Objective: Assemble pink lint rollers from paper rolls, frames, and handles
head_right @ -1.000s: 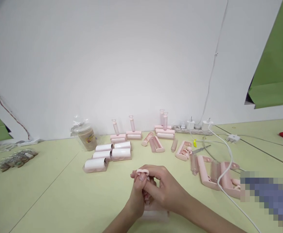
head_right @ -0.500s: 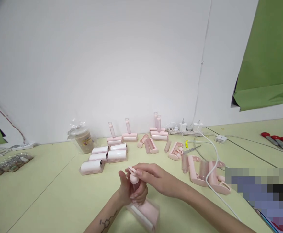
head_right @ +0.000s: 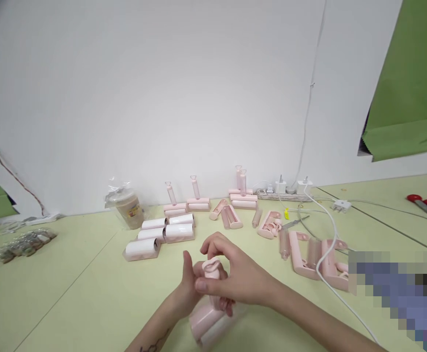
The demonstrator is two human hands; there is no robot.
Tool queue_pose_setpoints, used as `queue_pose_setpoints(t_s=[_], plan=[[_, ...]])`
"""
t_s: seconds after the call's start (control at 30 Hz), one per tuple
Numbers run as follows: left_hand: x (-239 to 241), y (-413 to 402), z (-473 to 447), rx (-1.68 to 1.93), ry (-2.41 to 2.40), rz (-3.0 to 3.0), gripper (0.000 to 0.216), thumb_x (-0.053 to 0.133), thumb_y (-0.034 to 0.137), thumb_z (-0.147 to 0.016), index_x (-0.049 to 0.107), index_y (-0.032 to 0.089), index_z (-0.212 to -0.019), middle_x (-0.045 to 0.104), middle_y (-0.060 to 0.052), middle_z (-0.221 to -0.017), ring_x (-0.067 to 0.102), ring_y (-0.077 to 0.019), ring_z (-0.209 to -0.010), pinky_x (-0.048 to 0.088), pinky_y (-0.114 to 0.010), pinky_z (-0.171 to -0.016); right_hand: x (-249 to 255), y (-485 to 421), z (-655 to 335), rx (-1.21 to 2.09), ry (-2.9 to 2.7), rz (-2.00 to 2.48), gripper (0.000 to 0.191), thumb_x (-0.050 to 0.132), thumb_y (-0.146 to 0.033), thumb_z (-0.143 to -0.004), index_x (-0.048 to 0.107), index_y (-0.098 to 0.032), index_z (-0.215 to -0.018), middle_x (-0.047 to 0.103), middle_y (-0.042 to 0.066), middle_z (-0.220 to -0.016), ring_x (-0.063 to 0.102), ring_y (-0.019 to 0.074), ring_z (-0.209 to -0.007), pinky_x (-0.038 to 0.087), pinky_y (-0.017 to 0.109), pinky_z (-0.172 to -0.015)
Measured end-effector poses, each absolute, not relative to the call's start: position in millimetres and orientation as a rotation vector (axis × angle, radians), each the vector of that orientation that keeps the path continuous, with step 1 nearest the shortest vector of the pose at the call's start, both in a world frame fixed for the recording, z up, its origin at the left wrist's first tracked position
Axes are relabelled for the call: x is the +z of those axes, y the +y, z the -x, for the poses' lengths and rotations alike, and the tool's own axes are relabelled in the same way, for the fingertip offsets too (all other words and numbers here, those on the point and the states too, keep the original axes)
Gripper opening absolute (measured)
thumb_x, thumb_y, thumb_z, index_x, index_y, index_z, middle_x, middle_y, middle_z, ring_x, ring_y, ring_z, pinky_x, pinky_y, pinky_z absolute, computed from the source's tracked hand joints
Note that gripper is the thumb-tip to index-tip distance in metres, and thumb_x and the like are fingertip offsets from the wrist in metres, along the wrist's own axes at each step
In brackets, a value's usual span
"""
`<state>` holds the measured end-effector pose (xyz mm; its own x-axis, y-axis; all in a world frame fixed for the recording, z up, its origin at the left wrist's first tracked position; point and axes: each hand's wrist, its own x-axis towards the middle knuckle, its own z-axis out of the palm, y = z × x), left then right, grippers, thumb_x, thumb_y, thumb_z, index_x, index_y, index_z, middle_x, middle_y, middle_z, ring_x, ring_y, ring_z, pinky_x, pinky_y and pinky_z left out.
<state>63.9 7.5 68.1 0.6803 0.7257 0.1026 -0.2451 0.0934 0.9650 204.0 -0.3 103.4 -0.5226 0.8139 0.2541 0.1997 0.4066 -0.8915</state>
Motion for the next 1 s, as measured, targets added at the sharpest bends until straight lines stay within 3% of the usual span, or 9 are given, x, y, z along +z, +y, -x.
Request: queue_pose_setpoints(t_s=[0.1,0.17,0.27,0.33,0.47,0.63,0.8,0.9,1.0], plan=[[60.5,0.9,-69.8,0.806,0.422,-1.164,0.086,0.002,0.086,-0.055,0.05,0.014,-0.052,0.043,-0.001,-0.041,0.042,-0.0119,-0.038,0.034,-0.025,-0.043,102.9,-0.6,-203.7,1.351,-2.045,0.635,0.034,0.052,-0.043,-0.079,0.053,-0.022,-0.106,0.044,0.008,-0.112,0.06,0.0143,-0.071,0.049,0.022,-0.048],[53.8,-1.1,-74.6,0.884,0.427,-1.182,0.087,0.007,0.089,-0.047,0.05,0.014,-0.052,0.042,0.0,-0.04,0.037,-0.0095,-0.036,0.03,-0.024,-0.04,104.3,-0.7,-203.1,1.428,-2.051,0.575,0.037,0.045,-0.045,-0.083,0.057,-0.021,-0.108,0.046,0.009,-0.113,0.059,0.0104,-0.06,0.049,0.023,-0.047],[46.9,-2.0,-79.9,0.917,0.41,-1.231,0.081,0.015,0.093,-0.037,0.043,0.017,-0.045,0.037,0.002,-0.038,0.034,-0.0079,-0.034,0.027,-0.023,-0.037,106.0,-2.1,-200.6,1.274,-2.031,0.66,0.032,0.043,-0.041,-0.086,0.062,-0.021,-0.103,0.054,0.008,-0.105,0.06,0.0164,-0.078,0.05,0.029,-0.069],[46.6,-3.8,-82.0,0.928,0.477,-1.251,0.075,0.024,0.091,-0.04,0.039,0.019,-0.045,0.032,0.005,-0.036,0.03,-0.0063,-0.031,0.023,-0.022,-0.033,104.3,-4.1,-197.5,1.215,-2.031,0.707,0.032,0.043,-0.039,-0.086,0.062,-0.022,-0.105,0.057,0.007,-0.103,0.057,0.0185,-0.088,0.047,0.032,-0.078],[53.5,-11.9,-84.3,0.971,0.677,-1.227,0.062,0.043,0.081,-0.051,0.039,0.02,-0.062,0.025,0.01,-0.037,0.023,-0.0047,-0.032,0.017,-0.019,-0.033,96.5,-9.6,-189.4,1.441,-1.91,0.685,0.041,0.035,-0.048,-0.087,0.05,-0.029,-0.12,0.056,0.006,-0.11,0.049,0.0077,-0.054,0.045,0.02,-0.045],[56.4,-17.2,-84.2,0.887,0.793,-1.088,0.06,0.045,0.076,-0.051,0.042,0.02,-0.072,0.027,0.01,-0.034,0.024,-0.0062,-0.032,0.016,-0.02,-0.034,95.4,-15.3,-182.6,1.395,-1.877,0.698,0.035,0.035,-0.042,-0.087,0.062,-0.029,-0.105,0.051,0.004,-0.115,0.051,0.0089,-0.062,0.041,0.017,-0.043],[57.9,-14.4,-84.8,0.936,0.763,-1.136,0.056,0.043,0.075,-0.053,0.042,0.02,-0.063,0.026,0.01,-0.031,0.021,-0.0052,-0.028,0.014,-0.02,-0.031,94.3,-15.0,-186.2,1.482,-1.851,0.819,0.035,0.033,-0.032,-0.089,0.048,-0.033,-0.121,0.032,0.006,-0.132,0.044,0.002,-0.05,0.041,0.017,-0.042],[56.4,-11.3,-83.7,0.938,0.632,-1.21,0.055,0.048,0.074,-0.053,0.035,0.021,-0.055,0.023,0.01,-0.034,0.018,-0.0033,-0.028,0.014,-0.02,-0.03,95.8,-12.5,-192.2,1.43,-1.906,0.815,0.032,0.042,-0.027,-0.085,0.047,-0.028,-0.116,0.039,0.007,-0.124,0.049,0.0057,-0.056,0.046,0.02,-0.048],[49.3,-7.9,-79.9,0.931,0.527,-1.301,0.058,0.056,0.073,-0.048,0.033,0.02,-0.052,0.025,0.009,-0.04,0.021,-0.003,-0.037,0.014,-0.02,-0.036,103.2,-11.3,-199.4,1.288,-2.004,0.814,0.016,0.052,-0.019,-0.075,0.054,-0.023,-0.091,0.048,0.004,-0.11,0.054,0.0133,-0.075,0.048,0.023,-0.058]])
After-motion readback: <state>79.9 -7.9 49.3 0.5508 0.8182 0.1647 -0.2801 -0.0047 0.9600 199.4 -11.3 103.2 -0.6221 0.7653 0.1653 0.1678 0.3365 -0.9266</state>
